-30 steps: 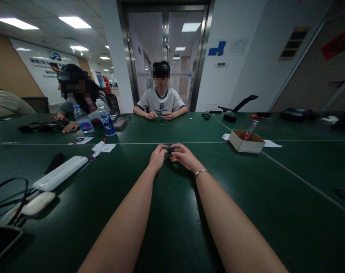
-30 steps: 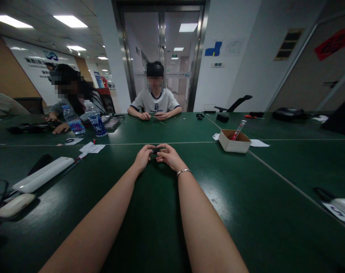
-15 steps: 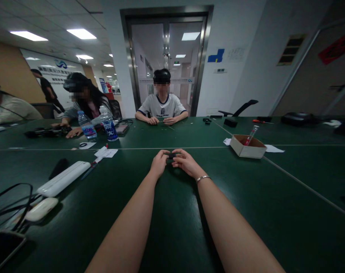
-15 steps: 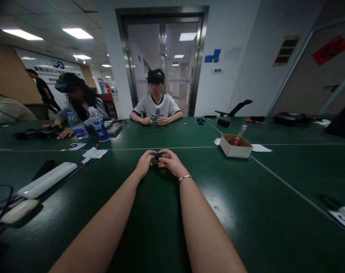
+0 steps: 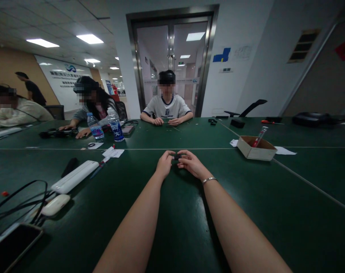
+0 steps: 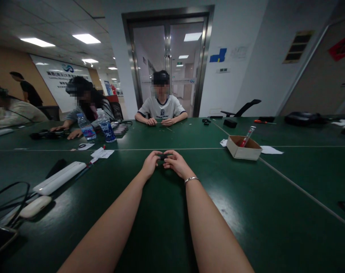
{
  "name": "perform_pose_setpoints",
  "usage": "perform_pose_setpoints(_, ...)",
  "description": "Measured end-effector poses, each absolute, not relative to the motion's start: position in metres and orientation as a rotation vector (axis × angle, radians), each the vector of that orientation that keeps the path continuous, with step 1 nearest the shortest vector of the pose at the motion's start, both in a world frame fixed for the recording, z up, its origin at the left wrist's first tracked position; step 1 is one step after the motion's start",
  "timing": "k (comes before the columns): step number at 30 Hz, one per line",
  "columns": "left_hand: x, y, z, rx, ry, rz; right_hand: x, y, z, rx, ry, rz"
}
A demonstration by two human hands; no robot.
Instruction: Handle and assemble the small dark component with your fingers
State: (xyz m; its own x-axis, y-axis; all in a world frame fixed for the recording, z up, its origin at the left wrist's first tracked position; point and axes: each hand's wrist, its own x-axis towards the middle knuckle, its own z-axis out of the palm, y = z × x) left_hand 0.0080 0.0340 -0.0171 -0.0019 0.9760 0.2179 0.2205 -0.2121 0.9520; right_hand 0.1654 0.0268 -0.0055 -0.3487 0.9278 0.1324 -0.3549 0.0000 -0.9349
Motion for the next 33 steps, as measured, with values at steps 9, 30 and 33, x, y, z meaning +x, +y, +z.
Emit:
perform_pose_setpoints(9, 0.0086, 0.0338, -0.0194, 1.520, 1.258, 1.276, 0.1651, 0.0277, -0.0077, -0.698, -1.224, 1.564)
perform_pose_setpoints(30, 0.0086, 0.0307, -0.0150, 1.483, 1.254, 1.316, 0.1664, 0.0287, -0.0100, -0.699, -1.217, 1.562)
perform_pose_setpoints(33, 0.0088, 0.0288, -0.0130, 1.502, 1.267, 1.303, 0.1665, 0.0288, -0.0098, -0.693, -1.218, 1.563)
